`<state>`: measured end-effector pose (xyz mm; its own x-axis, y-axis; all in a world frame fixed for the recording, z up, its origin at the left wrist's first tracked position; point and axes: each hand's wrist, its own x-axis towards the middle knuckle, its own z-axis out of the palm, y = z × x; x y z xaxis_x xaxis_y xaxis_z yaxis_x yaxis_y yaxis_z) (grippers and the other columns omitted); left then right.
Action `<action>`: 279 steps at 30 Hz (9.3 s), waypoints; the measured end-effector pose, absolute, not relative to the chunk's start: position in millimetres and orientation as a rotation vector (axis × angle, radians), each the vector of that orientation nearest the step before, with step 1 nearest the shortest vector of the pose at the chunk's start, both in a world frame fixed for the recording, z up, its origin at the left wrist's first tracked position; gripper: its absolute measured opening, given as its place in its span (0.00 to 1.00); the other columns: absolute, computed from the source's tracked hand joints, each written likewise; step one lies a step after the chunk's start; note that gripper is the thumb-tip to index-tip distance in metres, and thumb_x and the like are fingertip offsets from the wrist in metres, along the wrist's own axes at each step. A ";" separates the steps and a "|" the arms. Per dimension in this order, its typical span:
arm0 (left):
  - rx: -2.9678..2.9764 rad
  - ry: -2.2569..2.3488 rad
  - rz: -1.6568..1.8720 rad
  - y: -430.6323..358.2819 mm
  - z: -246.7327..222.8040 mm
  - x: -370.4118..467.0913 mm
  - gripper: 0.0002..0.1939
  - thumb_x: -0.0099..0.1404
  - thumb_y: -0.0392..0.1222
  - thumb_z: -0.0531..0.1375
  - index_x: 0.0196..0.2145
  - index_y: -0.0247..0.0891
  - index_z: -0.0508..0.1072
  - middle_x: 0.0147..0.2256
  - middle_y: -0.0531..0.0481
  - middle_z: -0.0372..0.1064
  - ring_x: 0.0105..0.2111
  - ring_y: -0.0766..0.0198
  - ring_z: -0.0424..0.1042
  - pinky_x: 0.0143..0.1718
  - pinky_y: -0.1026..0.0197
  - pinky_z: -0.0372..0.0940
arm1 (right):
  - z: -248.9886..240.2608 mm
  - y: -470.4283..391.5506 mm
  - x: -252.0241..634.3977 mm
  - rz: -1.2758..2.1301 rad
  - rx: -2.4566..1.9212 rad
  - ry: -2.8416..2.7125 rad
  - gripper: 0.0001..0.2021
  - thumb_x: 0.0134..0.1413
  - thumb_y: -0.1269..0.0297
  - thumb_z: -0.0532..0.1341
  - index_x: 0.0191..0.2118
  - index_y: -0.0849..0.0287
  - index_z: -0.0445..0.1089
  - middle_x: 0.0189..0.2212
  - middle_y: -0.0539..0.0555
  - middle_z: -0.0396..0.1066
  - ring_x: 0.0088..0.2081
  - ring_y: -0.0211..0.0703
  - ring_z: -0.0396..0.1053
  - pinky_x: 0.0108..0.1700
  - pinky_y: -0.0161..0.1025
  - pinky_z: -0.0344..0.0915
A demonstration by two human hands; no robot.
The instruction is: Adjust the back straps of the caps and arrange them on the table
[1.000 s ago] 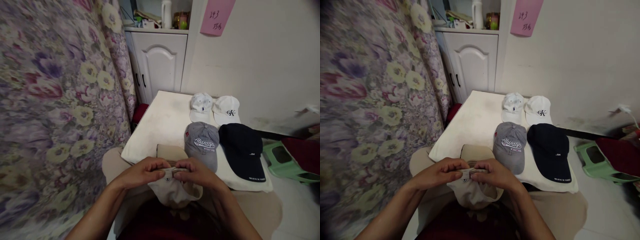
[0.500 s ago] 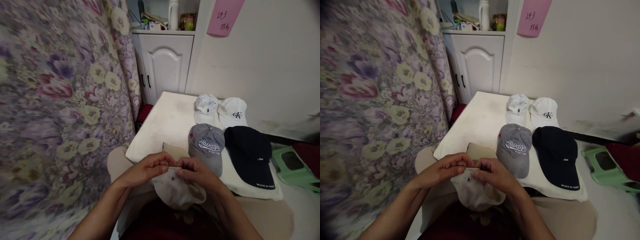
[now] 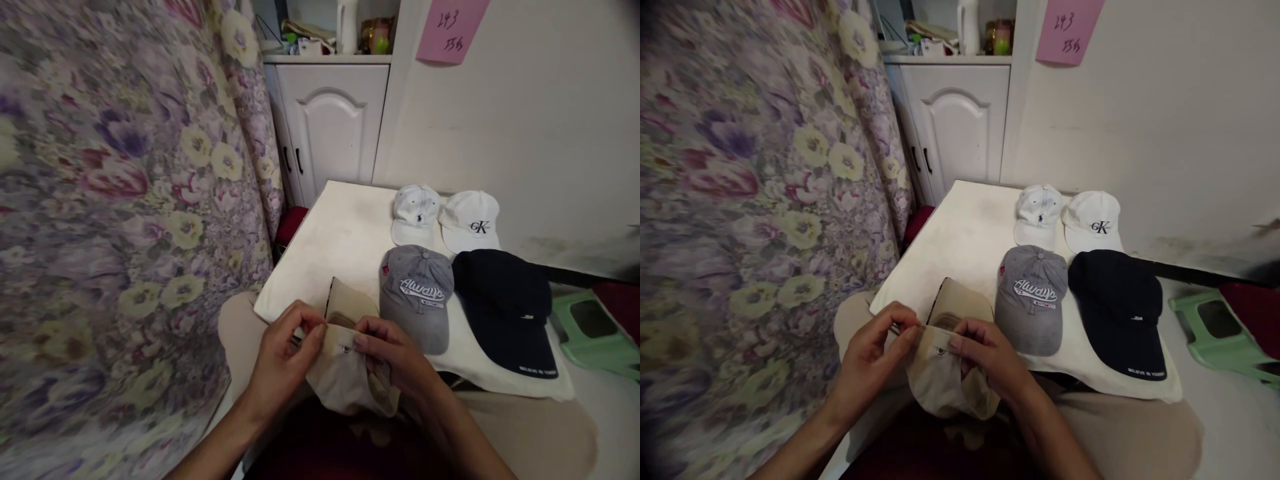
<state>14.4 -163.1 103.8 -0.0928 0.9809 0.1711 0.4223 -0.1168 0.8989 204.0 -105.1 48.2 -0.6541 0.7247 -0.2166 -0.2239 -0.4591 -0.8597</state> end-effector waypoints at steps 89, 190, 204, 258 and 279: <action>1.868 1.378 0.445 -137.3 101.9 -0.5 0.11 0.56 0.35 0.65 0.38 0.41 0.74 0.37 0.53 0.72 0.40 0.58 0.69 0.43 0.59 0.60 | 21.0 -100.6 214.0 2.114 -0.539 -1.308 0.17 0.53 0.51 0.69 0.34 0.58 0.66 0.28 0.46 0.65 0.21 0.30 0.59 0.21 0.28 0.57; 1.304 1.172 0.750 -148.2 99.4 21.0 0.12 0.67 0.47 0.60 0.31 0.36 0.69 0.30 0.53 0.64 0.30 0.65 0.60 0.31 0.64 0.56 | 56.5 -118.6 207.1 1.144 -0.780 -1.796 0.12 0.49 0.81 0.60 0.31 0.55 0.61 0.44 0.56 0.70 0.48 0.47 0.71 0.49 0.47 0.69; 1.200 1.211 0.778 -147.9 102.7 25.6 0.12 0.65 0.48 0.62 0.32 0.36 0.71 0.30 0.53 0.68 0.29 0.65 0.62 0.31 0.65 0.56 | 52.5 -120.8 203.4 1.222 -0.782 -1.676 0.12 0.49 0.80 0.60 0.34 0.54 0.64 0.46 0.57 0.70 0.47 0.47 0.72 0.49 0.46 0.71; 1.106 1.209 0.782 -147.5 98.3 22.5 0.16 0.63 0.53 0.63 0.32 0.35 0.69 0.29 0.53 0.67 0.27 0.67 0.61 0.29 0.65 0.54 | 56.6 -104.9 212.7 1.515 -0.836 -1.628 0.03 0.54 0.70 0.63 0.31 0.56 0.72 0.43 0.55 0.76 0.45 0.47 0.73 0.46 0.44 0.67; 1.159 1.219 0.777 -146.4 96.0 19.0 0.15 0.63 0.51 0.63 0.33 0.35 0.69 0.29 0.53 0.66 0.28 0.67 0.61 0.29 0.65 0.55 | 40.0 -92.8 211.9 1.965 -0.828 -1.306 0.17 0.42 0.58 0.75 0.35 0.58 0.71 0.27 0.46 0.68 0.27 0.34 0.63 0.31 0.34 0.57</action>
